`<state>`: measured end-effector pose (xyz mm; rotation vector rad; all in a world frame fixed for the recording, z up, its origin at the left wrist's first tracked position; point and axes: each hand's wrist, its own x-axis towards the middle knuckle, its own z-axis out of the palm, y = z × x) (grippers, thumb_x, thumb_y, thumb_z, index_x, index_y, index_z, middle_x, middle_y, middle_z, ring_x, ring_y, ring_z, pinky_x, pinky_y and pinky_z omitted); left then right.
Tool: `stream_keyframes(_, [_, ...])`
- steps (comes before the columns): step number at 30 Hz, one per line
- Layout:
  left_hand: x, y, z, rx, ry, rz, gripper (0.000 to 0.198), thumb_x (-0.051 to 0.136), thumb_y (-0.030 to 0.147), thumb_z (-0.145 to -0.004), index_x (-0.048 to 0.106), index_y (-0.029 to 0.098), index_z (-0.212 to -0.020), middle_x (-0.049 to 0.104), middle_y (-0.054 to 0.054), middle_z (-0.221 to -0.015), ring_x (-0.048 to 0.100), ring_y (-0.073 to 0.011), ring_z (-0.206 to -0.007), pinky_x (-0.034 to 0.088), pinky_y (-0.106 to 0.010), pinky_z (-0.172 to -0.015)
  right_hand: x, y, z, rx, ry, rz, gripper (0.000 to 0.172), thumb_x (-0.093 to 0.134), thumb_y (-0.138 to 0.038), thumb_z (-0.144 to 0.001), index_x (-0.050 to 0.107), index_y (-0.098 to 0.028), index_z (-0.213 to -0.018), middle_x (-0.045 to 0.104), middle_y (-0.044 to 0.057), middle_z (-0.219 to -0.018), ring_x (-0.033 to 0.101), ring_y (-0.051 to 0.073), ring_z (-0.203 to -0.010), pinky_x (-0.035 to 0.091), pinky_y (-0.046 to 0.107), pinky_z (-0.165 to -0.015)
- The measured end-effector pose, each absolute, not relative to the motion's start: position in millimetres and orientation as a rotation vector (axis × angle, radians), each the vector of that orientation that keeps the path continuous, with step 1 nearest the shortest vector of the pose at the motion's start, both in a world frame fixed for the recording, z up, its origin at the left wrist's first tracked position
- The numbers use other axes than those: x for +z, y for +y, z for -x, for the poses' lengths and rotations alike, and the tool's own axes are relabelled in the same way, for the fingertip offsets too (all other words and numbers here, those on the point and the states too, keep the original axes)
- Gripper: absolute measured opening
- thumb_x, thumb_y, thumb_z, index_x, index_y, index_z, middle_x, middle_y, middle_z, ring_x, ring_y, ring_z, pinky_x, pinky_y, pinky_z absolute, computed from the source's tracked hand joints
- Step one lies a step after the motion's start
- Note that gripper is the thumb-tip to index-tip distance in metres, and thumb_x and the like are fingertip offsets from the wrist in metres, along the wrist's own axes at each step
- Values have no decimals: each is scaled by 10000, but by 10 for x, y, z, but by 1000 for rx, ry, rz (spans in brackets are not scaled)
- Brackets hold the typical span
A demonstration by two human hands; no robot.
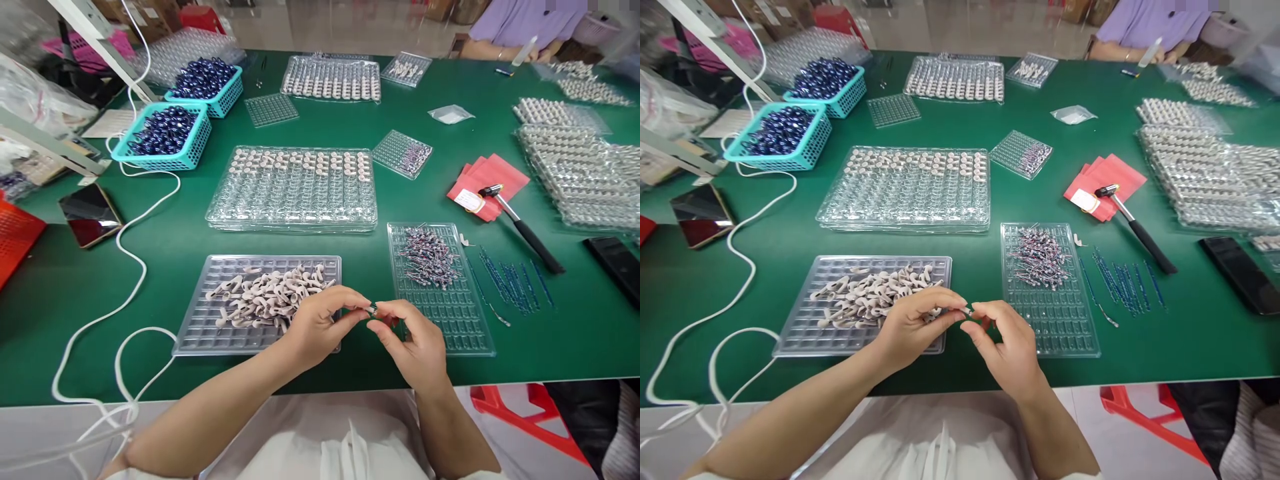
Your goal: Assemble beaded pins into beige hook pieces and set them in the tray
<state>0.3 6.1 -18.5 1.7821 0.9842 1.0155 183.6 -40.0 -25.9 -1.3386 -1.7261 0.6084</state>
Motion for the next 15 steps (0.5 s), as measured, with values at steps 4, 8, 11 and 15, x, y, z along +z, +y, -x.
stream_keyframes(4, [-173, 65, 4, 1048, 967, -1812, 78, 685, 153, -831, 732, 162, -893, 761, -43, -862, 720, -96, -817, 598, -185, -756, -253, -394, -1832, 638, -1704, 1273, 146, 633, -138, -900, 636, -216, -1023, 671, 10, -880, 613, 103, -716, 512, 240, -659])
stream_keyframes(8, [-139, 65, 1, 1057, 939, -1876, 85, 676, 139, -834, 734, 163, -892, 767, -39, -866, 724, -92, -809, 597, -174, -744, -263, -398, -1820, 638, -1670, 1247, 193, 611, -65, -886, 640, -212, -1007, 663, 8, -865, 604, 100, -731, 499, 233, -653])
stream_keyframes(11, [-113, 61, 0, 1060, 934, -1865, 82, 680, 130, -829, 735, 159, -882, 768, -34, -852, 725, -88, -799, 597, -167, -748, -259, -400, -1816, 653, -1659, 1243, 219, 613, -42, -876, 641, -213, -1010, 661, 4, -865, 600, 95, -737, 493, 225, -652])
stream_keyframes(15, [-98, 58, 9, 1026, 943, -1824, 87, 676, 130, -832, 738, 159, -886, 769, -40, -857, 727, -92, -802, 601, -173, -749, -260, -407, -1817, 631, -1663, 1219, 255, 614, -22, -868, 640, -216, -1031, 666, 8, -873, 610, 104, -761, 502, 241, -679])
